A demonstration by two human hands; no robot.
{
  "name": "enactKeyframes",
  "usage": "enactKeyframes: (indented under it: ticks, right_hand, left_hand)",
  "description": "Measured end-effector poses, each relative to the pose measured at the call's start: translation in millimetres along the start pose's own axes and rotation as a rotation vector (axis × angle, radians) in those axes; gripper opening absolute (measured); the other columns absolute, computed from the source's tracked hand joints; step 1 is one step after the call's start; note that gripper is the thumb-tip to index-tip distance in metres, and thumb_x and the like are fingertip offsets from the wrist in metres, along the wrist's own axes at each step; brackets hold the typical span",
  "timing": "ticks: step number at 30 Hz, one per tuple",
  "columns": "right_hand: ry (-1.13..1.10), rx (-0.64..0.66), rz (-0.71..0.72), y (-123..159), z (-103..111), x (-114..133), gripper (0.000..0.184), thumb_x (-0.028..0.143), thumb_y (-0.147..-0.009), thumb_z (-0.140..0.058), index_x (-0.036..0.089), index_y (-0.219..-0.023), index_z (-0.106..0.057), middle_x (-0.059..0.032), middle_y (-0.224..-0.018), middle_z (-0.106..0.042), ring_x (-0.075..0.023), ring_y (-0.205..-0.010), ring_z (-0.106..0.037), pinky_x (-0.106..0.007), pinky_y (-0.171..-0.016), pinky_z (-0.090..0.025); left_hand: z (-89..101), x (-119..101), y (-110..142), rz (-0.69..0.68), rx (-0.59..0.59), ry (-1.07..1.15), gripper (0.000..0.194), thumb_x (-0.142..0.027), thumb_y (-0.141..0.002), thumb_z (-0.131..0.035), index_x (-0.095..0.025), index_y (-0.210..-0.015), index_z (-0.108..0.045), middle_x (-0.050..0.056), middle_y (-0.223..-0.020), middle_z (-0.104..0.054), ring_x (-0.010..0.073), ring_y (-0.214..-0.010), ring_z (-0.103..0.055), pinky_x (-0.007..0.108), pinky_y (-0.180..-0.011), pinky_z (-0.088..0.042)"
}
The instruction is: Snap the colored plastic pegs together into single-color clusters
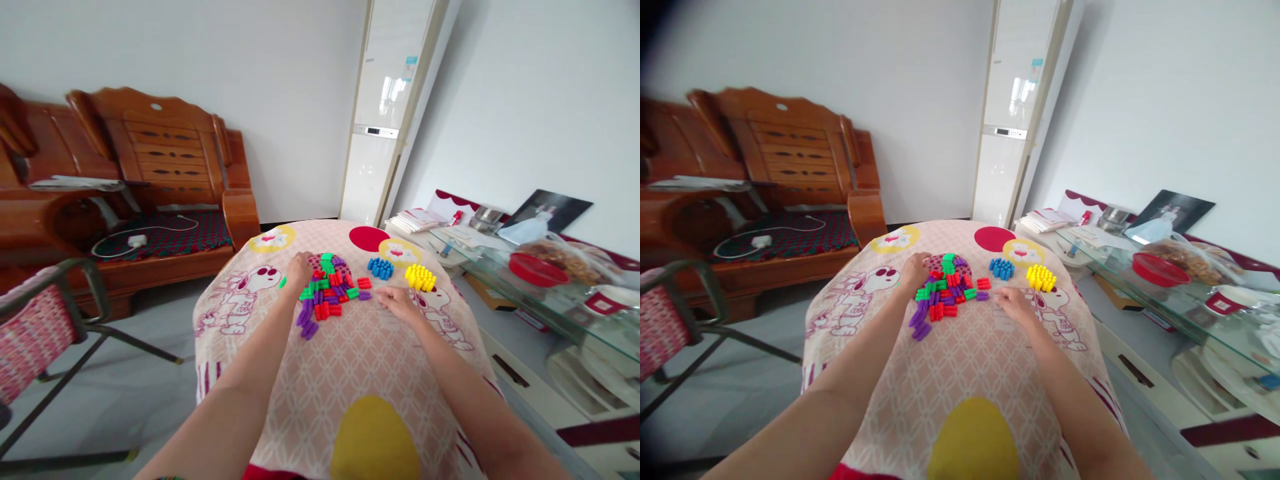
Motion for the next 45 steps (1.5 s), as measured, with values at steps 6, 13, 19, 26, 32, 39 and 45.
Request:
enactKeyframes:
  ticks: [6, 13, 19, 26, 32, 39, 45]
  right_hand:
    - [-0.132, 0.051, -0.048, 17.9, 45.0, -14.6, 0.026, 0.029, -0.073, -0.067, 0.014, -0.094, -0.075, -0.0031, -0.064, -0.072, -0.0139, -0.051, -0.064, -0.022, -0.047, -0.049]
    - [-0.332, -0.116, -0.111, 30.0, 62.1, -30.9, 0.036, 0.044, -0.073, -0.071, 0.013, -0.091, -0.073, -0.0075, -0.066, -0.073, -0.0158, -0.048, -0.064, -0.023, -0.042, -0.05]
    - [-0.37, -0.235, -0.024, 36.9, 56.4, -2.3, 0.041, 0.049, -0.074, -0.068, 0.012, -0.089, -0.073, -0.005, -0.061, -0.069, -0.0139, -0.046, -0.061, -0.023, -0.042, -0.049]
    - [-0.321, -0.237, 0.056, 43.6, 48.3, 13.5, 0.047, 0.046, -0.078, -0.063, 0.014, -0.111, -0.073, -0.0029, -0.067, -0.069, -0.0144, -0.052, -0.061, -0.024, -0.046, -0.049]
    - [-0.269, -0.107, 0.066, 46.4, 42.0, 7.8, 0.029, 0.038, -0.077, -0.065, 0.018, -0.094, -0.077, -0.0012, -0.063, -0.068, -0.0141, -0.049, -0.058, -0.024, -0.046, -0.047]
    - [-0.238, -0.287, -0.052, 46.7, 61.0, -9.0, 0.03, 0.041, -0.074, -0.066, 0.015, -0.086, -0.075, -0.0027, -0.063, -0.07, -0.0158, -0.05, -0.059, -0.026, -0.048, -0.046]
    - [0.231, -0.651, -0.085, 50.6, 113.8, -27.6, 0.026, 0.035, -0.071, -0.061, 0.016, -0.078, -0.078, -0.0089, -0.073, -0.075, -0.0225, -0.067, -0.066, -0.032, -0.064, -0.049]
  left_hand:
    - [-9.8, 35.8, -24.1, 0.002, 0.147, -0.082, 0.032, -0.009, -0.074, -0.061, -0.019, -0.099, -0.078, 0.01, -0.107, -0.077, 0.0265, -0.106, -0.069, 0.03, -0.093, -0.052]
    - [14.0, 20.3, -29.4, -0.004, 0.013, 0.093, 0.032, -0.019, -0.077, -0.061, -0.016, -0.106, -0.075, 0.01, -0.104, -0.076, 0.0243, -0.099, -0.068, 0.034, -0.092, -0.052]
    - [-12.3, -96.7, 6.9, -0.184, 0.375, 1.101, 0.052, -0.046, -0.084, -0.063, -0.012, -0.123, -0.066, 0.011, -0.104, -0.072, 0.0191, -0.092, -0.067, 0.034, -0.085, -0.055]
    - [-80.4, -157.2, 72.5, -0.107, 0.776, 1.225, 0.046, -0.05, -0.083, -0.068, -0.015, -0.112, -0.064, 0.009, -0.099, -0.07, 0.0165, -0.086, -0.067, 0.033, -0.08, -0.056]
    - [-98.2, -155.4, 90.9, -0.095, 0.802, 1.164, 0.037, -0.049, -0.085, -0.064, -0.014, -0.098, -0.059, 0.004, -0.085, -0.066, 0.0125, -0.074, -0.064, 0.029, -0.073, -0.056]
    - [-66.2, -140.2, 56.4, -0.348, 0.421, 0.708, 0.026, -0.031, -0.086, -0.058, -0.017, -0.107, -0.064, 0.007, -0.094, -0.072, 0.0177, -0.084, -0.068, 0.029, -0.075, -0.056]
    - [-13.2, -87.0, 7.2, -0.366, 0.185, 0.135, 0.028, -0.025, -0.078, -0.059, -0.016, -0.101, -0.074, 0.01, -0.105, -0.075, 0.0251, -0.097, -0.069, 0.034, -0.088, -0.052]
Point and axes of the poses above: each hand's wrist, its own y-axis away from the middle knuckle, its own z-axis out of the back of the hand, x = y × z, the point moved 5 cm from there along -y, towards the middle knuckle
